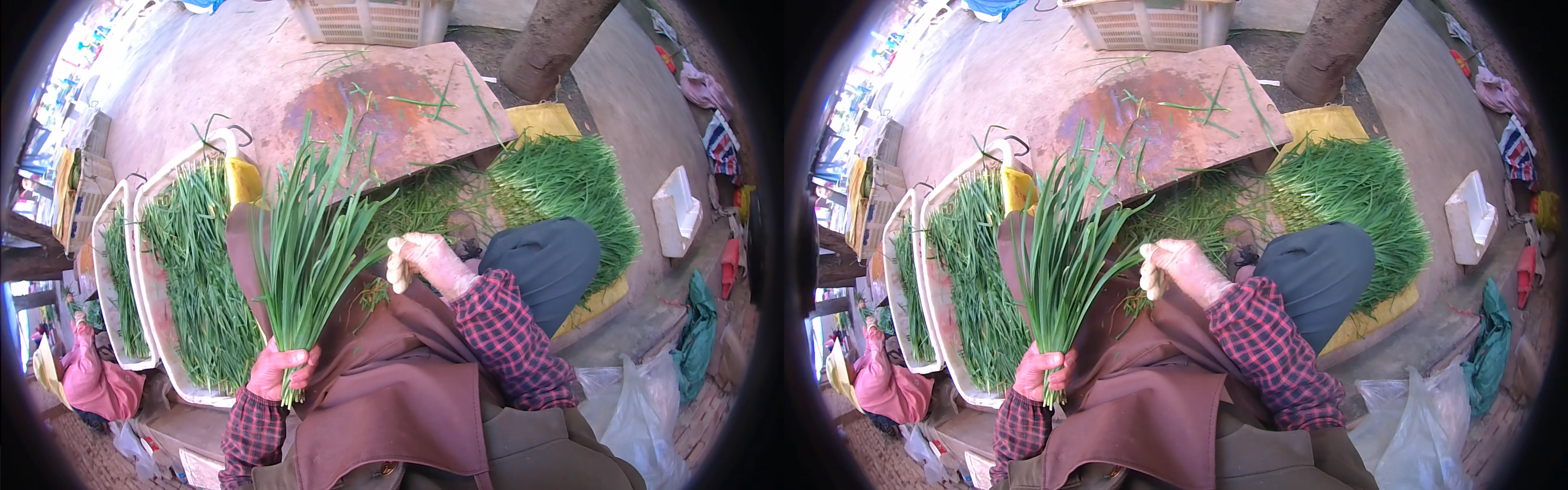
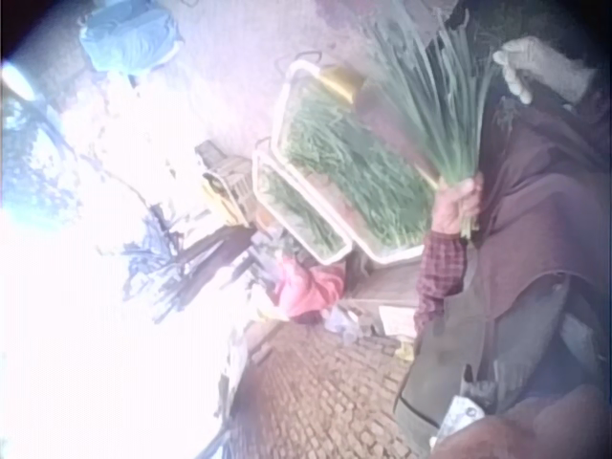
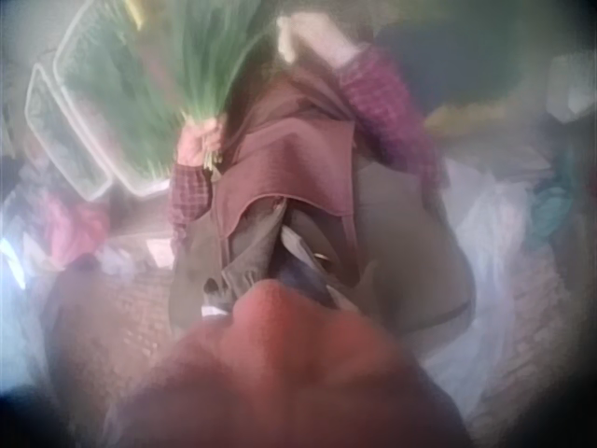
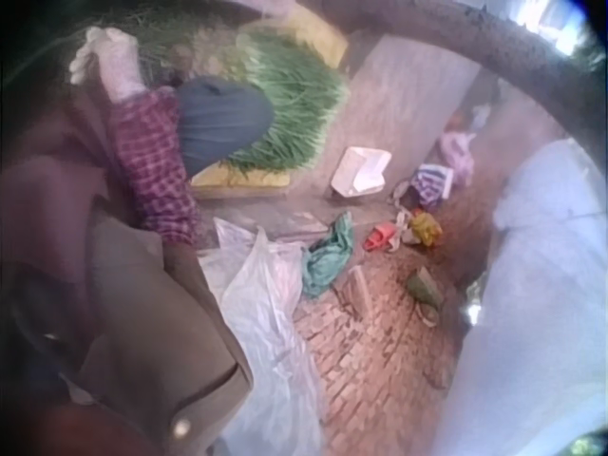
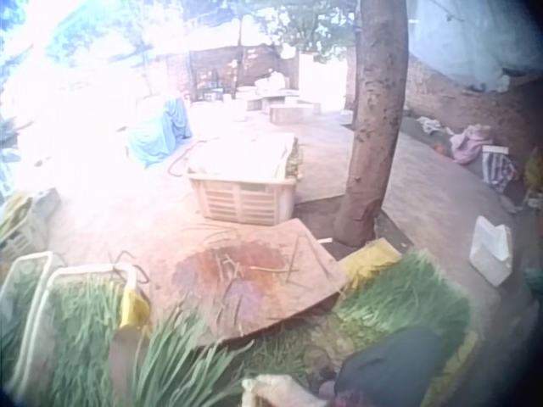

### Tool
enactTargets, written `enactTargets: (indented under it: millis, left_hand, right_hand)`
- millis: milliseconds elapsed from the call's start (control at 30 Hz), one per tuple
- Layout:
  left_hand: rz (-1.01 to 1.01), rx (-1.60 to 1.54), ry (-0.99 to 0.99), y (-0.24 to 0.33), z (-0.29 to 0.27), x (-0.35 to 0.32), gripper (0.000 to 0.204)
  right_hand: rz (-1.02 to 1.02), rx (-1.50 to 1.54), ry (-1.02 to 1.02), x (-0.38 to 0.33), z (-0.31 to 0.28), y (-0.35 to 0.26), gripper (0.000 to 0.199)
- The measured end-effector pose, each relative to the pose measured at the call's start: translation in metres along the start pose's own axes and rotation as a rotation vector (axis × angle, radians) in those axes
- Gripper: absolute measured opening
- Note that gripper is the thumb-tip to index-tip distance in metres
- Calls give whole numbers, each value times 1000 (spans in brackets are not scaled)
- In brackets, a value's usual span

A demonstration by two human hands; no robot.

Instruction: The person sorts chives by hand, removing unwanted leaves and organizing the stalks into bundles.

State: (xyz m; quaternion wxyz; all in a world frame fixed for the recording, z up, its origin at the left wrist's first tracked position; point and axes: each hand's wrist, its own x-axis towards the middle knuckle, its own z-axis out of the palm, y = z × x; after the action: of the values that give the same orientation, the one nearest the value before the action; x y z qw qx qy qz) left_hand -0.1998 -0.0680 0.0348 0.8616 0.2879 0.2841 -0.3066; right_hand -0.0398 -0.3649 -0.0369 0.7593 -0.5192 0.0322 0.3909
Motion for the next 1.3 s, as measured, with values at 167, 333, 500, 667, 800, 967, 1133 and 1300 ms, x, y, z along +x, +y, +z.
enactTargets:
  millis: [167,333,500,667,800,967,1133,1300]
  left_hand:
    - [0,35,36,0,-5,-3,44]
    - [7,66,87,8,5,-3,42]
    - [3,83,68,13,12,0,43]
    - [-16,129,46,14,17,4,41]
    - [-17,114,48,8,11,-2,42]
    - [-1,83,55,7,5,-7,43]
    - [67,136,110,10,10,-6,43]
    - [260,516,209,42,76,28,43]
  right_hand:
    - [-135,816,-110,12,-19,-11,18]
    - [-198,173,381,-20,-23,-28,17]
    - [-61,4,355,-15,-22,4,36]
    - [-21,76,171,2,-3,12,50]
    - [-99,222,117,-6,11,-5,22]
    - [-154,678,86,-17,-18,-21,25]
    - [-40,-117,276,-33,3,-15,34]
    - [-41,-206,23,-19,42,38,66]
